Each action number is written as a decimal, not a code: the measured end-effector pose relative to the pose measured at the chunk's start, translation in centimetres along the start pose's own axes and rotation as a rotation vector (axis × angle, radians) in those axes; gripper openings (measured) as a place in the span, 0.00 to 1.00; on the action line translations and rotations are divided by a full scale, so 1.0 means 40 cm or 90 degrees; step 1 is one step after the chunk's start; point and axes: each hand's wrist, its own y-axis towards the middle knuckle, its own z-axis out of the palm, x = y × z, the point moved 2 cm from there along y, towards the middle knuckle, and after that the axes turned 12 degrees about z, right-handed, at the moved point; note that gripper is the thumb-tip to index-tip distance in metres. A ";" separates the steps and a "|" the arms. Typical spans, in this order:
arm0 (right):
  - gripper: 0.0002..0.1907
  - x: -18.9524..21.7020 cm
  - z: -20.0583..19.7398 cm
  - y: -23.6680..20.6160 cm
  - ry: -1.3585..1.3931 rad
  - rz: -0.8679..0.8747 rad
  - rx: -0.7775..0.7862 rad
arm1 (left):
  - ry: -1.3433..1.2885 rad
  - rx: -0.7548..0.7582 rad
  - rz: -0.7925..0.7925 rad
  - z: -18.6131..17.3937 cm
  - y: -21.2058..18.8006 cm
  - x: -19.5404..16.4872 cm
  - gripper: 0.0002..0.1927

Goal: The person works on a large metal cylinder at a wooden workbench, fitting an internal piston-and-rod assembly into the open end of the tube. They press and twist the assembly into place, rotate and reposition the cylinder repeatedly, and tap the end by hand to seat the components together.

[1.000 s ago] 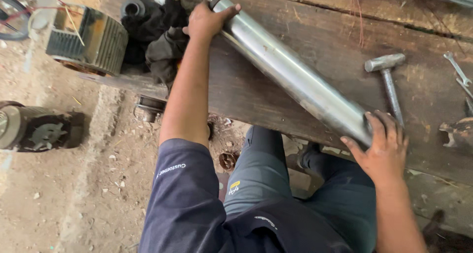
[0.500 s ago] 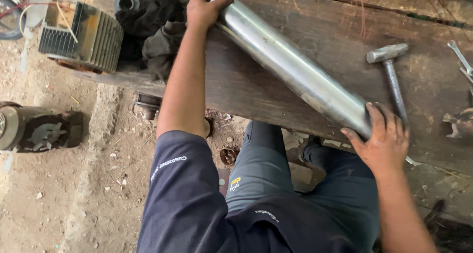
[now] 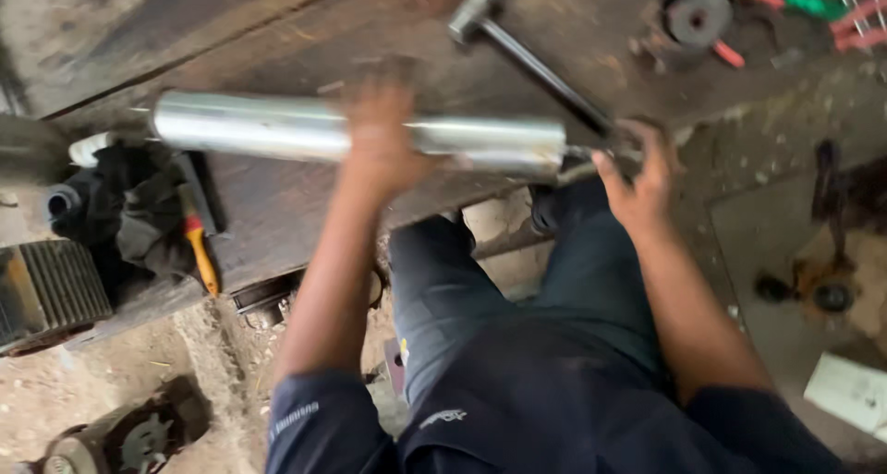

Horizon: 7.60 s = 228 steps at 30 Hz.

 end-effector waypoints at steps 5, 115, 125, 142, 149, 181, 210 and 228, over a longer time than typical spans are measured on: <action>0.29 -0.147 -0.042 -0.043 0.215 0.018 0.026 | -0.024 0.388 0.064 0.084 0.208 -0.290 0.53; 0.65 0.185 0.081 0.084 -0.537 -0.016 0.469 | -0.327 -0.500 -0.687 -0.036 -0.167 0.591 0.46; 0.59 0.159 0.039 0.068 -0.430 -0.068 0.422 | -0.127 -0.446 -0.599 -0.016 -0.159 0.596 0.40; 0.50 -0.401 -0.283 -0.148 0.449 0.031 -0.197 | -0.003 0.441 0.186 0.112 0.239 -0.452 0.54; 0.55 -0.247 0.044 -0.015 0.298 -0.165 0.159 | -0.016 0.579 0.033 0.152 0.262 -0.411 0.56; 0.60 0.145 0.124 0.025 -0.567 -0.131 0.243 | -0.085 -0.201 -0.665 -0.140 -0.240 0.604 0.48; 0.59 0.118 0.115 0.047 -0.474 -0.084 0.272 | -0.280 -0.271 -0.664 -0.094 -0.218 0.663 0.38; 0.51 -0.365 -0.195 -0.028 0.470 -0.085 -0.188 | -0.014 0.408 0.186 0.134 0.271 -0.375 0.53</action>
